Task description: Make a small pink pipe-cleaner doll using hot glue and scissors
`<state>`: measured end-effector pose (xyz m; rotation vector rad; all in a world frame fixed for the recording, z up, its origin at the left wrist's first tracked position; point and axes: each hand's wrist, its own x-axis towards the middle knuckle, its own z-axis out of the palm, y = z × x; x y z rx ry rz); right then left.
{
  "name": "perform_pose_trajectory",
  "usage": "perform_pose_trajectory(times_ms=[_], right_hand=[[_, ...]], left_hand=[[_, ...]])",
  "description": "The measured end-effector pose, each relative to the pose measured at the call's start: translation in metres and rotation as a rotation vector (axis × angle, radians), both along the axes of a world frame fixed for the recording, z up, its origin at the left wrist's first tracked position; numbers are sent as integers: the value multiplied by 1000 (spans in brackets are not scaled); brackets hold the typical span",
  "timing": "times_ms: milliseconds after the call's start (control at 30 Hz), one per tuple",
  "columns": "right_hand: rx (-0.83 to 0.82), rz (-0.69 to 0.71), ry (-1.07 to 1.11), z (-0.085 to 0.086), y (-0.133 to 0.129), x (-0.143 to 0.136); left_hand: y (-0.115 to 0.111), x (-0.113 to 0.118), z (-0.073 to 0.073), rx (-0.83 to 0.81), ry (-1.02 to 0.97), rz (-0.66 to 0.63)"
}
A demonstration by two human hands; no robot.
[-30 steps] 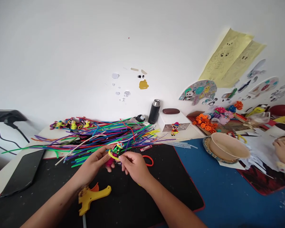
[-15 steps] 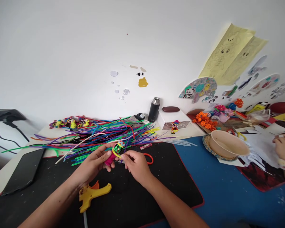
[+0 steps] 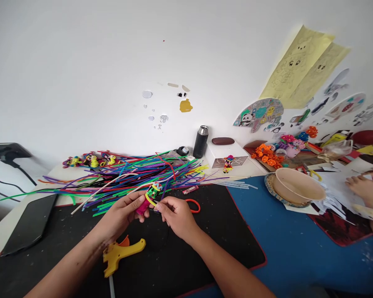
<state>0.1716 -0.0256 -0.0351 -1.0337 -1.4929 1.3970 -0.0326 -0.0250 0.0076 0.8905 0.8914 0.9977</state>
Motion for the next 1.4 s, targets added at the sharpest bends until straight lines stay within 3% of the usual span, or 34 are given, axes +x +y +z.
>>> perform_pose_trajectory(times_ms=[233,467,733,1200,1400], right_hand=[[-15,-21,-3,-2,2,2],[-4,-39,-9,-3,2,1],[-32,-37,-3,-6,2,2],[-90,68,45,4,-1,-3],[-103,105,56,9,-3,-10]], left_hand=[[-2,0,1,-35,-46,-37],[3,-3,-5,-36,-37,21],[2,-3,-3,-22,-31,36],[3,-6,-12,317,552,109],[-4,-3,-14,414,643,126]])
